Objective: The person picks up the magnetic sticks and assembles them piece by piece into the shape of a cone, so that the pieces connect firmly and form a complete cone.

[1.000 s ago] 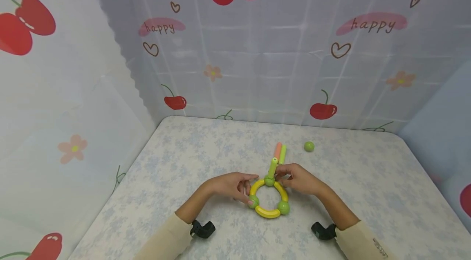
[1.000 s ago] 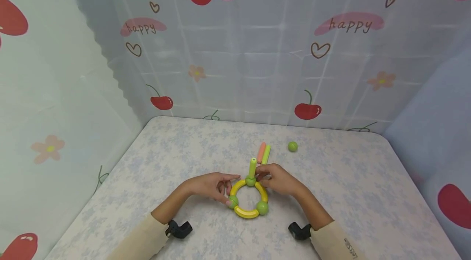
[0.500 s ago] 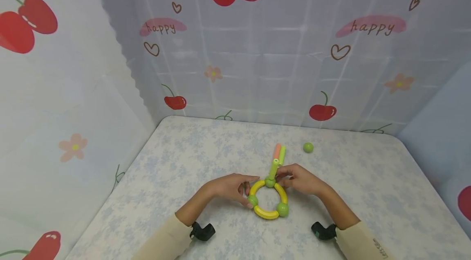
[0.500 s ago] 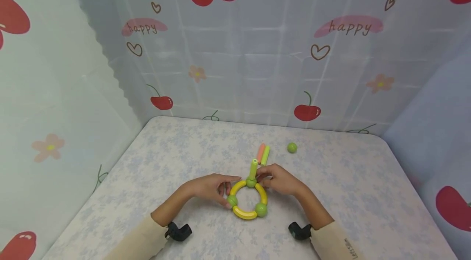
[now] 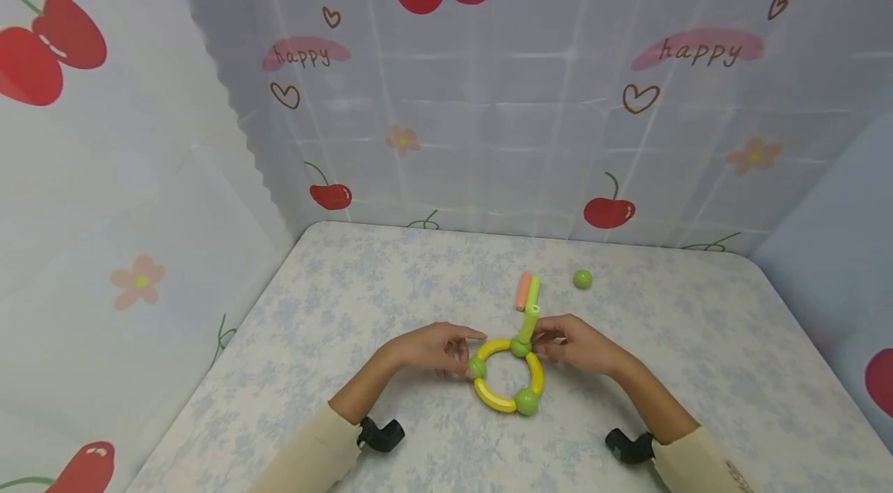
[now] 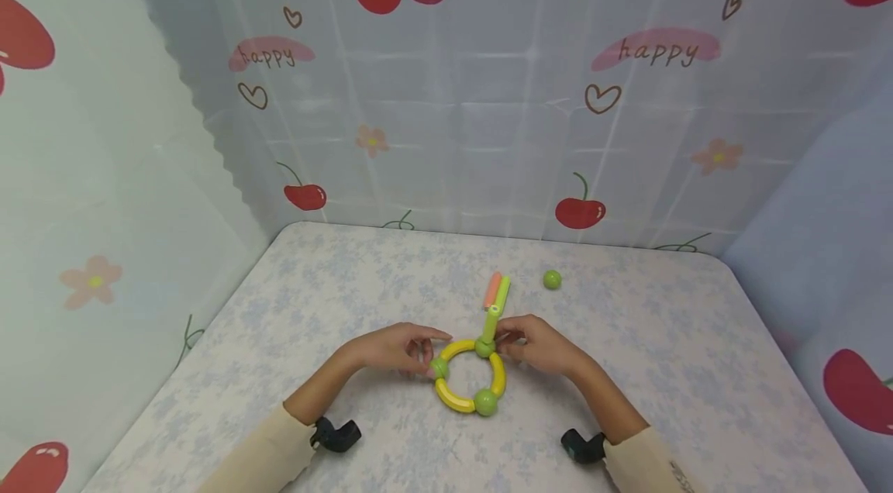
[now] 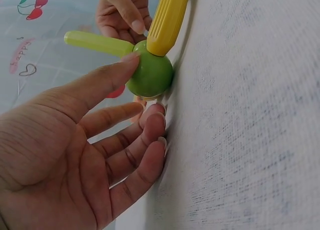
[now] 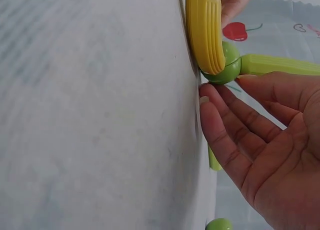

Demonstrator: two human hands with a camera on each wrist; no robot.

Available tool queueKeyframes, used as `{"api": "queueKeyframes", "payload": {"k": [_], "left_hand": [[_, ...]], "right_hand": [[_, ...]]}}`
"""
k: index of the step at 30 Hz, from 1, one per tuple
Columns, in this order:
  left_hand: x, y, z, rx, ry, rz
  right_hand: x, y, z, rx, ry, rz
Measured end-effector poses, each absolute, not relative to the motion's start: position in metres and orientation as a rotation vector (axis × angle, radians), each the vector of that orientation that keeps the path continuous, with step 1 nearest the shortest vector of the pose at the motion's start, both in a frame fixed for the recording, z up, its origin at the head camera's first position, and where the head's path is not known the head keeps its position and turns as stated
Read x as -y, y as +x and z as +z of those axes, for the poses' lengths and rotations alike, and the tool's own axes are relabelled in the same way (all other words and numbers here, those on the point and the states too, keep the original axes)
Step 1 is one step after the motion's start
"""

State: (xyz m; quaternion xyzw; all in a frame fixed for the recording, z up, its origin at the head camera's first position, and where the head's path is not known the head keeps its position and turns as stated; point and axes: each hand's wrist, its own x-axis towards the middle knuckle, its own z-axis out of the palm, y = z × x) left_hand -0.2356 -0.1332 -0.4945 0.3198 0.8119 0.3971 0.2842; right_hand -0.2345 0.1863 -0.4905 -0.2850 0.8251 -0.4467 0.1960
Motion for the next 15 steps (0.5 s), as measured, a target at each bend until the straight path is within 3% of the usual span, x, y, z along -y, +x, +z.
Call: {"api": "queueKeyframes", "payload": {"k": [15], "left_hand": [[0.134, -0.245, -0.502, -2.254, 0.780, 1.145]], "right_hand": [[-0.199, -0.222, -0.486, -2.267, -0.748, -1.279]]}}
